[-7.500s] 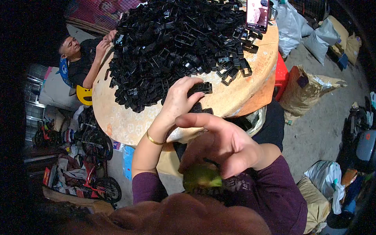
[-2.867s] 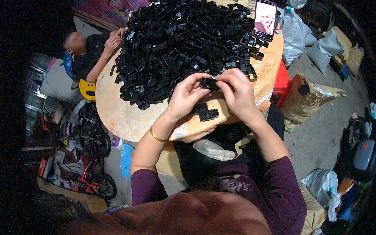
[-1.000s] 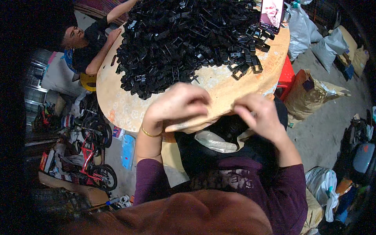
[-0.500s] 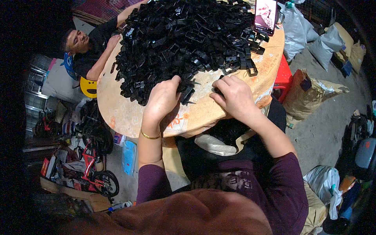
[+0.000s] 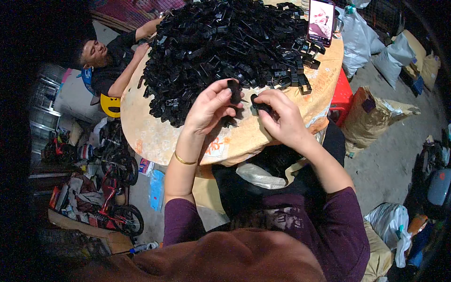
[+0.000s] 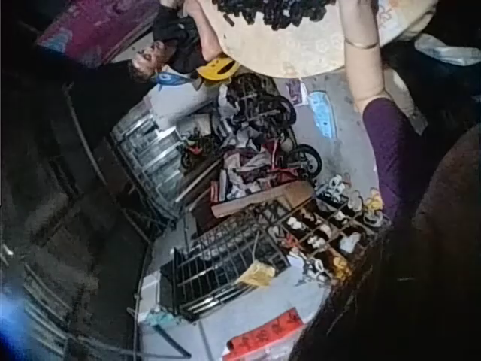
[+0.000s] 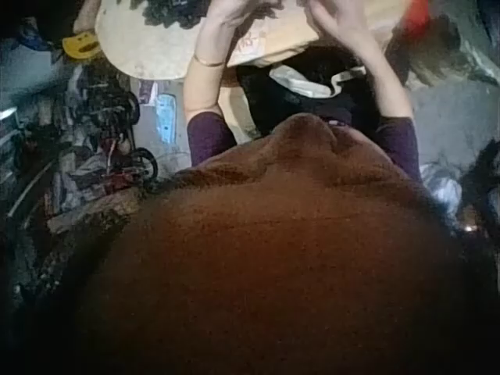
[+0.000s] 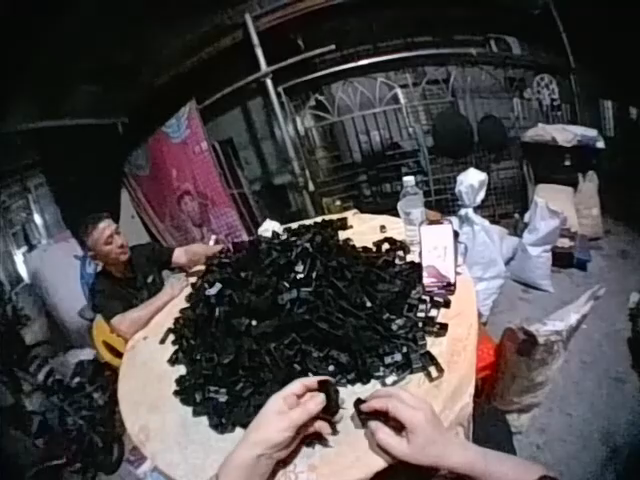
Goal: The person assembles small black plastic components by hand at a round table.
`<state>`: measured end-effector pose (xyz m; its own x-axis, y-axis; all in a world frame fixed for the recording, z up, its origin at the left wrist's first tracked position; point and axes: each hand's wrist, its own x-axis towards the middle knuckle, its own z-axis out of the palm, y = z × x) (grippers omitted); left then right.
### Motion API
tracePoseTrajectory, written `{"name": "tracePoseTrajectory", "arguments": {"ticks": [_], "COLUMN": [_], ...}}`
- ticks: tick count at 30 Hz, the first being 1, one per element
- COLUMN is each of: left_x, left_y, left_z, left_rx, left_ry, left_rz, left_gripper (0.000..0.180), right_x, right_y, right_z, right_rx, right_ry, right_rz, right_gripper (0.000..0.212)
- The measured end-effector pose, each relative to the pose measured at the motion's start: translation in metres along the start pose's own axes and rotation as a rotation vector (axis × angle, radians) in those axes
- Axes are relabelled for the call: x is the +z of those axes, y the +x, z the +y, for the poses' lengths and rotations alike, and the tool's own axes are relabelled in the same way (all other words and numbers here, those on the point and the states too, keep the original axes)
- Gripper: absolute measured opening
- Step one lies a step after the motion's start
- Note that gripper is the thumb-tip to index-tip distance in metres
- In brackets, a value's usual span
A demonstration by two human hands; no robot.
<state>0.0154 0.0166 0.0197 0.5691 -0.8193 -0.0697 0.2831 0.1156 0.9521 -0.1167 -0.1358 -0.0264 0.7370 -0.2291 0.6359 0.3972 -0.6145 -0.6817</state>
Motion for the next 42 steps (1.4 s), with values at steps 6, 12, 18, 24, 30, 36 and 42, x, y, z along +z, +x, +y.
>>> {"name": "tracePoseTrajectory", "arguments": {"ticks": [6,12,18,24,30,36,42], "left_x": [-0.004,0.006,0.017,0.013,0.017,0.018,0.016], "left_y": [0.005,0.000,-0.003,-0.002,-0.004,-0.005,-0.004], "left_z": [-0.010,-0.015,-0.016,-0.017,-0.015,-0.016,-0.022], "left_rx": [-0.064,-0.002,0.067,0.113,0.113,0.164,0.134], "left_ry": [-0.060,0.087,0.015,0.148,0.107,0.246,0.316], "left_rz": [-0.085,-0.053,-0.125,-0.082,-0.078,-0.045,-0.023], "left_gripper": [0.027,0.031,0.034,0.034,0.033,0.031,0.036], "right_x": [0.003,0.005,0.018,0.016,0.015,0.024,0.027], "right_y": [-0.003,-0.007,-0.004,-0.005,-0.003,-0.003,-0.002], "right_z": [-0.004,-0.013,0.001,0.006,0.006,0.004,0.001], "right_rx": [-0.025,0.402,0.459,0.543,0.602,0.579,0.528], "right_ry": [0.109,0.759,0.943,1.025,1.025,1.014,0.899], "right_rz": [0.035,0.117,0.138,0.088,0.172,0.185,0.189], "right_gripper": [0.021,0.024,0.030,0.030,0.026,0.024,0.014]}}
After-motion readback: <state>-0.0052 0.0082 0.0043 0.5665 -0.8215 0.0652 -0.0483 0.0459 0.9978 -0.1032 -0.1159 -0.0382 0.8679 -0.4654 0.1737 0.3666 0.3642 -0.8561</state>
